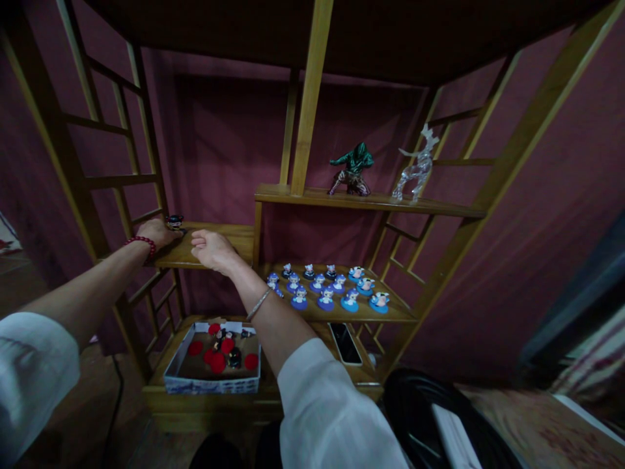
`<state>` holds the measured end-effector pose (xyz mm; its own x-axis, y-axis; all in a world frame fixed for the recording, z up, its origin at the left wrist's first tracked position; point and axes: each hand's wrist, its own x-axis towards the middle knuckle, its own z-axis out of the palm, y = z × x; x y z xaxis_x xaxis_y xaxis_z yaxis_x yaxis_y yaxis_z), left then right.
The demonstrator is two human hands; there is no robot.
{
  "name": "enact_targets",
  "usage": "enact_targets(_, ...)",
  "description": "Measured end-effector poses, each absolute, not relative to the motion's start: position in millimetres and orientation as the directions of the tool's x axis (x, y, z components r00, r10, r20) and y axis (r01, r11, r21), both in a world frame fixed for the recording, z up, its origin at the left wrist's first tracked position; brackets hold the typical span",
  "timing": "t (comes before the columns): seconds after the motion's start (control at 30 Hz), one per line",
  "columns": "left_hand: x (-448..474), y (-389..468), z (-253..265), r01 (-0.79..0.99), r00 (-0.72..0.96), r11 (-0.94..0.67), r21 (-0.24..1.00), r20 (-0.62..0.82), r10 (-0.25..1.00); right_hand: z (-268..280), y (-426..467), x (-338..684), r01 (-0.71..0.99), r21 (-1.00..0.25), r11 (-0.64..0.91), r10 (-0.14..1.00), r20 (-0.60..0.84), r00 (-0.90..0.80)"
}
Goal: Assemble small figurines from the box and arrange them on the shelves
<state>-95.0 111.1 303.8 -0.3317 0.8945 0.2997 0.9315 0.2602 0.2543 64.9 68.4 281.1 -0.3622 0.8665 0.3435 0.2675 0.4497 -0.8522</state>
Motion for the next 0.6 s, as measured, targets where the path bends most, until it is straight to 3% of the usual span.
enact_targets(0.6,-98.8,116.3,301.7,0.917,-0.345,0.258,0.304,0.28,0.896,281.5,67.3,64.7,0.3,-0.832,0.467,0.863,0.356,-0.358)
